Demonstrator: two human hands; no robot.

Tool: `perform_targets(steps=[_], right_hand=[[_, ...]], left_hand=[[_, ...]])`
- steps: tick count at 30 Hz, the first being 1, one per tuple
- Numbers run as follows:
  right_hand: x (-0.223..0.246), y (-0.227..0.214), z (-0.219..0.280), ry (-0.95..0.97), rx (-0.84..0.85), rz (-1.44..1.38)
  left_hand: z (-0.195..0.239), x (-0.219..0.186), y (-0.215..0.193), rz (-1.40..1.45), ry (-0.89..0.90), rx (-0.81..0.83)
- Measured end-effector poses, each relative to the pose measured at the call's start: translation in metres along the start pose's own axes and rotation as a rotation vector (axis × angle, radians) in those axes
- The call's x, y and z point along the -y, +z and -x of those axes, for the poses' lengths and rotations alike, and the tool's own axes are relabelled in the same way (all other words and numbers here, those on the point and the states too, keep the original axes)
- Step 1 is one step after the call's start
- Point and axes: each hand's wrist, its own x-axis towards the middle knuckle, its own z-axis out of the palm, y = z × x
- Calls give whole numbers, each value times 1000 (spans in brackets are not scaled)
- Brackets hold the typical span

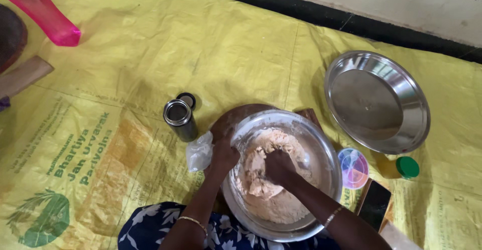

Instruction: The person kneads dough in a large metal bowl using both hands. They occasionally add water from a black thermos to adjust the dough's consistency.

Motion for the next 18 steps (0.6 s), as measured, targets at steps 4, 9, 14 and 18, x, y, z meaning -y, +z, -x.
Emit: perform_targets(steps=[4,9,14,18], right_hand=[[-11,14,-19,47,-146,49],[-16,40,-43,504,-337,-179],[-32,60,-28,402,-660,-426],[-48,49,24,143,-772,-489]], left_hand=[[-1,0,2,31,17,-12],[-1,1,5,142,67,-85],[4,3,9,157,14,-87],[4,-4,6,142,-12,-89]])
